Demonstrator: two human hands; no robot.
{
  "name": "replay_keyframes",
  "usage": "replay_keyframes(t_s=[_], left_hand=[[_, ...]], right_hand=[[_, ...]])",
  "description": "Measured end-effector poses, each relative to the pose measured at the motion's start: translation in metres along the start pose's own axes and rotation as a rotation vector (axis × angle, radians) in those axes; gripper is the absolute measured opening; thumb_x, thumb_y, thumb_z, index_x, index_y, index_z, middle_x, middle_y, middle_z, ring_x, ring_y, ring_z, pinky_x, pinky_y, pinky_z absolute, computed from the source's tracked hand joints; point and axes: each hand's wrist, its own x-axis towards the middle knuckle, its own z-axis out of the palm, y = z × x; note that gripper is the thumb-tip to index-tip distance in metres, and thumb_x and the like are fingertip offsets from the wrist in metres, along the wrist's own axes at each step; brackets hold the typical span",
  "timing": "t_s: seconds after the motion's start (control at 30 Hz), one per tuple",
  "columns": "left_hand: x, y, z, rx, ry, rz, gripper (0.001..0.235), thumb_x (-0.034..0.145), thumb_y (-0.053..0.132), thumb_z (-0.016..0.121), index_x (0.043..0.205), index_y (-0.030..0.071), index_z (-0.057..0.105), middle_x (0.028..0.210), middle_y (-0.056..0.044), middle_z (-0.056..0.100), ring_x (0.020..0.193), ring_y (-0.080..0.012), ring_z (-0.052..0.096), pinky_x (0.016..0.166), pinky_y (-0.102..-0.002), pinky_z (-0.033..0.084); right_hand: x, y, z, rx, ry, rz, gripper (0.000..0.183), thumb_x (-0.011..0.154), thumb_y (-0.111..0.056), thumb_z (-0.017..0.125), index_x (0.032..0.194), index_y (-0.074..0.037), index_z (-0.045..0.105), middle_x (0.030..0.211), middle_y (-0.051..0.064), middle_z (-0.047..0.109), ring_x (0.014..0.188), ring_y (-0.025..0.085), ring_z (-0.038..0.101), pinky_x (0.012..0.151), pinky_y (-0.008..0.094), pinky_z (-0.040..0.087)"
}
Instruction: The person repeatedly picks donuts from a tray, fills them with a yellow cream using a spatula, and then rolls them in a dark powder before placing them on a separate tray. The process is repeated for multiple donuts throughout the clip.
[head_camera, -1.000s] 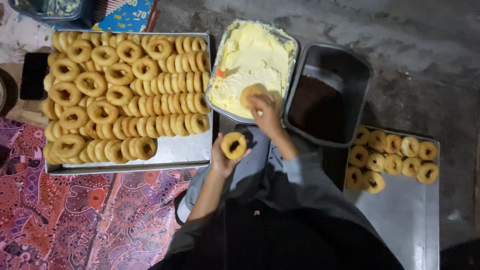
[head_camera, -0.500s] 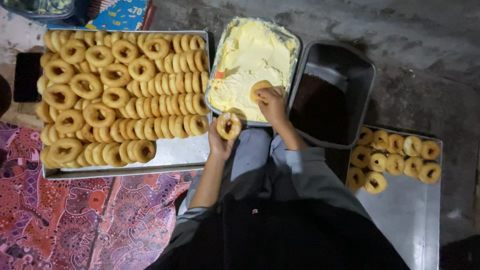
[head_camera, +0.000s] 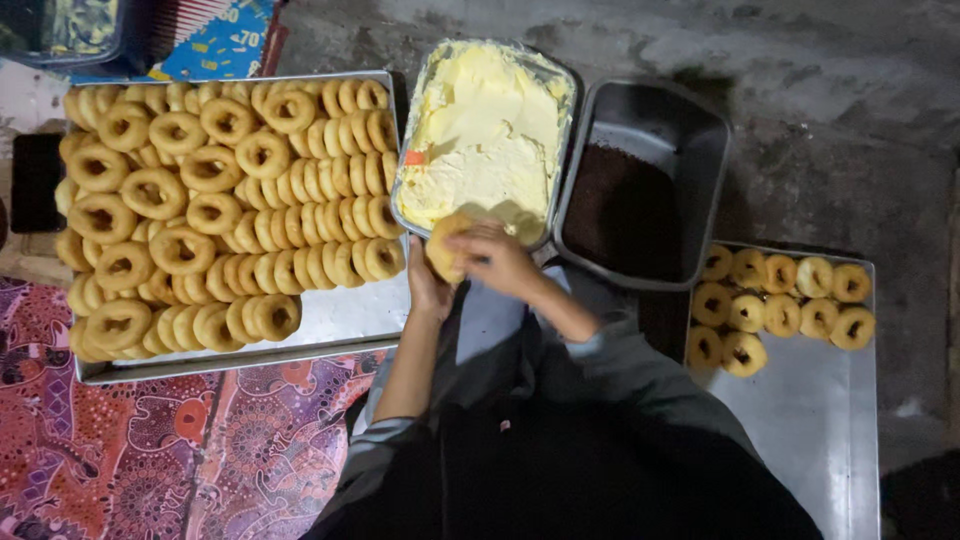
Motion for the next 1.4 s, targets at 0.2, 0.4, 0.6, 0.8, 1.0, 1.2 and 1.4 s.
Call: replay_keyframes(t_s=[0.2,0.4,0.6,0.8,1.0,1.2,1.4], left_hand=[[-0.006,-0.004,0.004,-0.174,-0.124,0.001,0.051,0.098,0.026,0.035,0.137,0.000,0.055,0.131,-0.016,0.067,0.121,-0.0292,0.067,0.101,-0.042,0.060],[-0.003,-0.015,0.006,-0.103,-0.189,0.003,0.054,0.111,0.042,0.034,0.138,0.001,0.056,0.130,-0.017,0.065,0.113,-0.0299,0.065,0.088,-0.043,0.056],[0.002,-0.044,0.012,-0.049,-0.189,0.011,0.046,0.108,0.030,0.036,0.139,-0.001,0.052,0.132,-0.015,0.064,0.120,-0.0291,0.064,0.103,-0.045,0.055],[0.002,-0.089,0.042,0.028,-0.289,-0.002,0.045,0.106,0.022,0.047,0.143,-0.004,0.049,0.142,-0.017,0.058,0.131,-0.0285,0.058,0.114,-0.044,0.047],[0.006,-0.120,0.073,0.058,-0.428,-0.087,0.047,0.106,0.021,0.053,0.146,-0.003,0.049,0.141,-0.016,0.060,0.131,-0.0282,0.058,0.114,-0.044,0.046],[0.064,-0.168,0.112,1.094,-0.357,0.262,0.034,0.104,0.022,0.054,0.128,-0.001,0.060,0.128,-0.017,0.066,0.119,-0.0300,0.064,0.104,-0.043,0.052],[0.094,-0.197,0.134,1.762,-0.576,0.663,0.033,0.105,0.020,0.048,0.125,-0.003,0.062,0.124,-0.020,0.068,0.113,-0.0328,0.068,0.099,-0.044,0.057]], right_hand=[[-0.007,-0.005,-0.004,-0.306,0.235,0.314,0.033,0.083,-0.004,0.078,0.115,-0.011,0.078,0.115,0.010,0.076,0.110,0.029,0.067,0.101,0.040,0.050],[-0.025,-0.024,-0.019,-0.055,0.068,0.042,0.036,0.080,-0.007,0.080,0.116,-0.008,0.078,0.111,0.009,0.075,0.104,0.030,0.065,0.094,0.041,0.053],[-0.042,-0.037,-0.042,-0.038,0.456,0.282,0.035,0.085,-0.007,0.078,0.120,-0.008,0.074,0.113,0.007,0.073,0.103,0.026,0.068,0.091,0.038,0.056],[-0.068,-0.032,-0.067,-0.278,0.428,0.282,0.035,0.080,-0.002,0.078,0.115,-0.010,0.076,0.112,0.009,0.075,0.104,0.029,0.068,0.092,0.039,0.055],[-0.125,0.012,-0.095,-0.194,0.357,0.294,0.034,0.079,-0.005,0.082,0.112,-0.008,0.075,0.107,0.011,0.073,0.101,0.032,0.068,0.089,0.040,0.055],[-0.192,0.117,-0.154,-0.591,0.333,0.611,0.021,0.080,-0.010,0.079,0.101,-0.006,0.076,0.095,0.016,0.073,0.092,0.035,0.066,0.082,0.045,0.056],[-0.224,0.151,-0.152,0.287,0.908,1.091,0.023,0.091,-0.012,0.069,0.113,-0.008,0.075,0.094,0.010,0.071,0.086,0.025,0.065,0.079,0.039,0.053]])
